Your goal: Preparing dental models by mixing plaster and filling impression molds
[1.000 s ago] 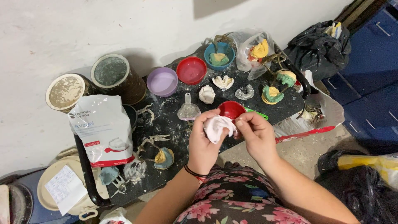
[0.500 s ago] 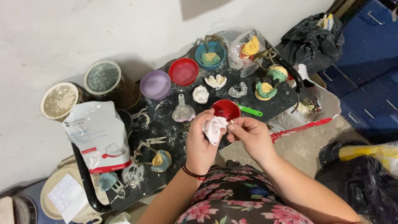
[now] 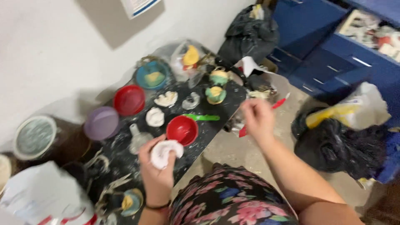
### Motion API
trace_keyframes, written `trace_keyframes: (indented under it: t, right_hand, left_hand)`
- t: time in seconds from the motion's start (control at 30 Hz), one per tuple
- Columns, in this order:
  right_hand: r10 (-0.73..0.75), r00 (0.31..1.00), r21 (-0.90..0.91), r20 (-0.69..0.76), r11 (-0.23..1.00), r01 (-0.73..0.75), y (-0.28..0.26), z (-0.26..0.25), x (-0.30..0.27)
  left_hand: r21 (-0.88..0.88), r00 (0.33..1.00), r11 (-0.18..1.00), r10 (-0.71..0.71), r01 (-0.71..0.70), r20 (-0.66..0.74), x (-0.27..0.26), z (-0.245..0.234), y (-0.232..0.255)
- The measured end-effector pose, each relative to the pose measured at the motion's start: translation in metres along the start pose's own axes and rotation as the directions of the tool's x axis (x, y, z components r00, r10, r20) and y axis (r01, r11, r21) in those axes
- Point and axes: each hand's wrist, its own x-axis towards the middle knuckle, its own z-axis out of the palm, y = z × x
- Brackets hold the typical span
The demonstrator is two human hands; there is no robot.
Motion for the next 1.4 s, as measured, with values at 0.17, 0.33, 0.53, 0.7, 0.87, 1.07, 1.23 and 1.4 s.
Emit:
trace_keyframes:
  t: [0.17, 0.33, 0.53, 0.7, 0.87, 1.07, 1.23, 1.4]
  right_hand:
    - [0.367, 0.93, -0.233, -0.018, 0.903, -0.361, 0.221, -0.036, 0.06]
    - [0.84, 0.523, -0.41, 0.146, 0.532, -0.741, 0.258, -0.046, 0.117]
    - [0.588, 0.806, -0.492, -0.067, 0.683, -0.539, 0.336, -0.026, 0.119]
    - [0.861, 0.414, -0.778, 0.295, 0.468, -0.419, 0.319, -0.01, 0.107]
    - [0.461, 0.886, -0.46, 0.04, 0.796, -0.393, 0.257, -0.003, 0.07]
    - [0.062, 0.867, 0.065, 0.494, 0.992, -0.109, 0.064, 0.1, 0.031]
    - [0.206, 0.409, -0.111, 0.889, 0.964, -0.243, -0.041, 0.134, 0.009]
    - [0.213, 0.306, -0.11, 0.928, 0.941, -0.321, -0.021, 0.15, -0.023]
  left_hand:
    - [-0.216, 0.938, 0.92, -0.344, 0.328, -0.041, -0.007, 0.001, -0.002]
    - [-0.365, 0.857, 0.816, -0.508, 0.448, -0.084, -0.009, -0.013, -0.01]
    - [-0.459, 0.78, 0.793, -0.558, 0.401, -0.282, -0.022, -0.035, -0.042]
    - [-0.599, 0.553, 0.491, -0.828, 0.632, -0.095, -0.008, -0.054, -0.009]
    - [-0.478, 0.575, 0.541, -0.813, 0.692, -0.089, 0.002, -0.066, -0.006]
    - [-0.305, 0.736, 0.715, -0.674, 0.629, -0.062, 0.037, -0.077, -0.043]
    - [-0.04, 0.781, 0.782, -0.617, 0.622, 0.095, 0.115, -0.06, -0.054]
    - [-0.054, 0.786, 0.824, -0.516, 0.564, 0.342, 0.171, -0.018, -0.17]
